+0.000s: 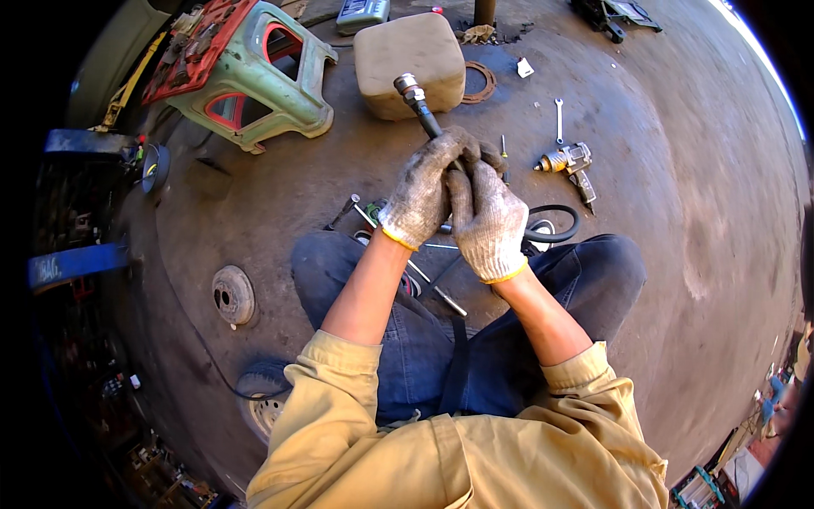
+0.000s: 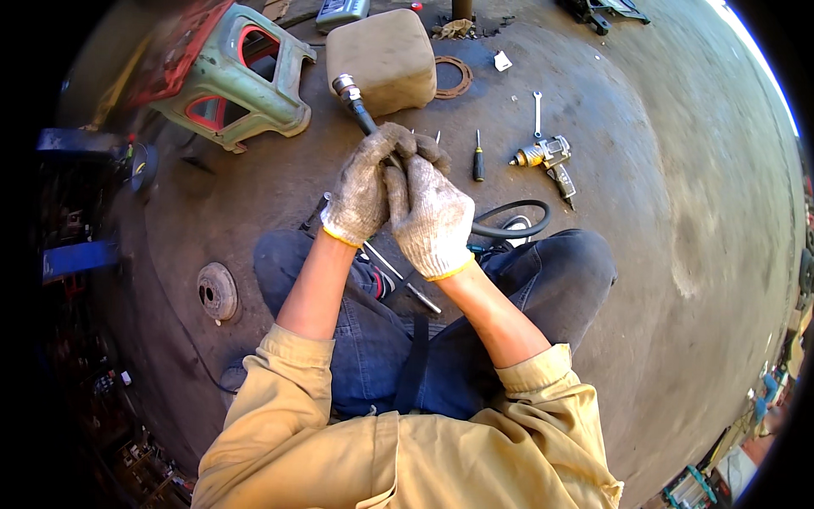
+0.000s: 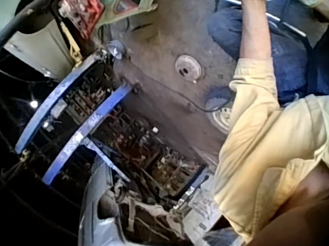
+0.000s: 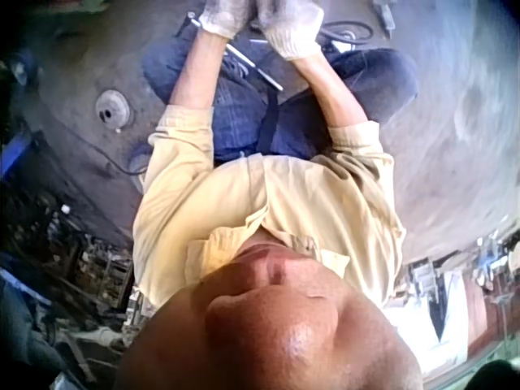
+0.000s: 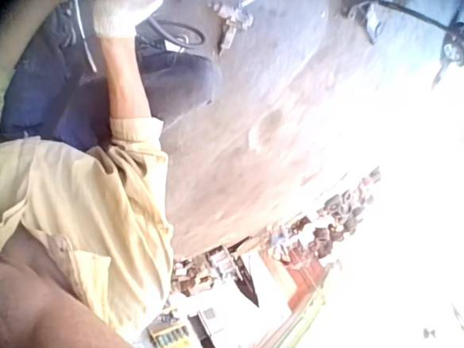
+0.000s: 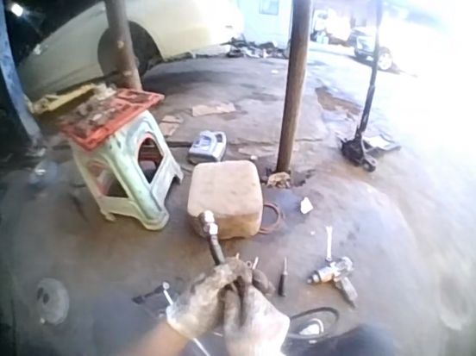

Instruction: The person sits on the garage floor and uses a screwdriver to disassemble a pneumatic tool, removing a metal component. They then use a wrench to tighten a fitting on the tool's hose connection and inspect the disassembled parts.

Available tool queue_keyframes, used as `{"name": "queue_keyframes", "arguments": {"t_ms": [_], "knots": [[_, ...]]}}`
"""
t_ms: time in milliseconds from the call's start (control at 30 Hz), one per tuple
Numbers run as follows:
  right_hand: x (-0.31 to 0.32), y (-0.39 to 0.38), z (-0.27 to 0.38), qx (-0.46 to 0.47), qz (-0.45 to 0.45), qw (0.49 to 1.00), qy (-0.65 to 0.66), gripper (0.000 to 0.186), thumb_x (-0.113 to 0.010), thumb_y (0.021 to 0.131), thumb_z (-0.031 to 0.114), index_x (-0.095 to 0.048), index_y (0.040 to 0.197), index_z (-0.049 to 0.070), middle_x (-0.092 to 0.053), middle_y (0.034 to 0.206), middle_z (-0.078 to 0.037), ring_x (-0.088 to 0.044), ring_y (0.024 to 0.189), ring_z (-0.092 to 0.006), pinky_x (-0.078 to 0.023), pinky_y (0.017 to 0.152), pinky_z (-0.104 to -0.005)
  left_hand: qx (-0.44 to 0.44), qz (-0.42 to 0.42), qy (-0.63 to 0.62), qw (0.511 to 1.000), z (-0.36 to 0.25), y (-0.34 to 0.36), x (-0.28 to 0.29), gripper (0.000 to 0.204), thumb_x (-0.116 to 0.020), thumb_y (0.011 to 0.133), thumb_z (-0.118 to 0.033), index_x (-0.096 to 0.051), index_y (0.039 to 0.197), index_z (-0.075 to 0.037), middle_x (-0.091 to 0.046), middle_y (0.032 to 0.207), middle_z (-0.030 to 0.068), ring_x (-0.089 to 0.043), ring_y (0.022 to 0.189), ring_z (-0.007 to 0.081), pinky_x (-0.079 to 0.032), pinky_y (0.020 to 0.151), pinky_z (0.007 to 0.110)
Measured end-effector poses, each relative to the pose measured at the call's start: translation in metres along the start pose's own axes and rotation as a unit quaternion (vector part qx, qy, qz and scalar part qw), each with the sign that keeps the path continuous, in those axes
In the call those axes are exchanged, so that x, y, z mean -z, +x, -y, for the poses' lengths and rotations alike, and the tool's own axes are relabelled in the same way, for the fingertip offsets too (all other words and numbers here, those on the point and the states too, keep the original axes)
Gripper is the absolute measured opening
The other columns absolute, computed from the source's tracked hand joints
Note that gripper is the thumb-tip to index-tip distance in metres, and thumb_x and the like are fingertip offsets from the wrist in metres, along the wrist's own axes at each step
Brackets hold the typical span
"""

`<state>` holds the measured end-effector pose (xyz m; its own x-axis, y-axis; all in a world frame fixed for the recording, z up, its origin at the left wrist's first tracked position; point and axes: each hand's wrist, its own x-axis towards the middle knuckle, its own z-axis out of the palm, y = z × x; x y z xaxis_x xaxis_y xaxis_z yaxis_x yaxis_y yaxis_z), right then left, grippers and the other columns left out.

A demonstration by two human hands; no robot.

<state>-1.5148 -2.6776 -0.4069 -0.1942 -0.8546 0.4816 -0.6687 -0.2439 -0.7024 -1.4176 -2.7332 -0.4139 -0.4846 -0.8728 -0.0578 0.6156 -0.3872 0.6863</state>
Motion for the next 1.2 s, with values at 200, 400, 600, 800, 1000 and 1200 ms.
{"name": "queue_keyframes", "arguments": {"t_ms": [200, 400, 600, 800, 1000, 1200], "knots": [[-0.001, -0.002, -0.005, 0.025, -0.021, 0.999, 0.031, 0.015, -0.064, 0.088, 0.013, -0.063, 0.101, 0.003, -0.065, 0.080, -0.019, -0.065, 0.071, -0.0376, -0.051, 0.060, -0.0397, -0.005, -0.104, 0.011, 0.995, -0.011, 0.002, 0.002, 0.029, -0.052, 0.096, -0.031, -0.059, 0.103, -0.004, -0.064, 0.103, 0.0164, -0.061, 0.099, 0.0258, -0.050, 0.091, 0.040], [0.015, -0.007, -0.008, -0.013, 0.115, 0.991, 0.069, 0.019, -0.064, 0.088, 0.016, -0.062, 0.103, 0.005, -0.065, 0.080, -0.016, -0.065, 0.069, -0.0335, -0.050, 0.060, -0.0390, -0.075, -0.173, -0.132, 0.973, -0.051, 0.016, 0.024, 0.037, -0.049, 0.097, -0.041, -0.057, 0.105, -0.006, -0.062, 0.080, 0.0065, -0.062, 0.071, 0.0203, -0.054, 0.069, 0.042], [0.000, -0.014, -0.009, -0.124, 0.226, 0.947, 0.190, 0.031, -0.057, 0.093, 0.031, -0.059, 0.108, 0.004, -0.065, 0.088, -0.024, -0.062, 0.083, -0.0440, -0.049, 0.070, -0.0492, -0.002, -0.201, -0.124, 0.972, -0.026, 0.005, 0.030, 0.016, -0.058, 0.095, -0.023, -0.057, 0.101, -0.008, -0.024, 0.058, -0.0087, -0.026, 0.049, 0.0046, -0.028, 0.049, 0.022], [-0.010, -0.014, -0.015, -0.168, 0.307, 0.928, 0.126, 0.041, -0.056, 0.092, 0.043, -0.059, 0.108, 0.006, -0.065, 0.088, -0.025, -0.062, 0.085, -0.0449, -0.048, 0.072, -0.0511, 0.017, -0.214, -0.103, 0.971, -0.022, 0.004, 0.035, 0.015, -0.056, 0.095, -0.022, -0.057, 0.102, -0.008, -0.023, 0.057, -0.0094, -0.022, 0.046, 0.0047, -0.022, 0.046, 0.023], [0.033, -0.003, -0.031, -0.008, 0.337, 0.941, -0.039, 0.044, -0.062, 0.086, 0.049, -0.067, 0.097, 0.007, -0.066, 0.081, -0.017, -0.065, 0.080, -0.0362, -0.050, 0.070, -0.0441, -0.141, -0.272, -0.127, 0.943, -0.083, -0.008, 0.072, 0.015, -0.058, 0.093, -0.020, -0.053, 0.084, -0.009, -0.025, 0.054, -0.0087, -0.022, 0.043, 0.0048, -0.025, 0.042, 0.021], [0.054, 0.012, -0.063, -0.111, 0.210, 0.969, 0.072, 0.034, -0.070, 0.085, 0.034, -0.070, 0.085, 0.000, -0.063, 0.069, -0.010, -0.058, 0.064, -0.0176, -0.045, 0.062, -0.0323, -0.154, -0.291, -0.112, 0.938, -0.094, -0.020, 0.105, 0.016, -0.055, 0.093, -0.021, -0.052, 0.082, -0.010, -0.043, 0.062, -0.0026, -0.042, 0.052, 0.0090, -0.042, 0.052, 0.027]]}}
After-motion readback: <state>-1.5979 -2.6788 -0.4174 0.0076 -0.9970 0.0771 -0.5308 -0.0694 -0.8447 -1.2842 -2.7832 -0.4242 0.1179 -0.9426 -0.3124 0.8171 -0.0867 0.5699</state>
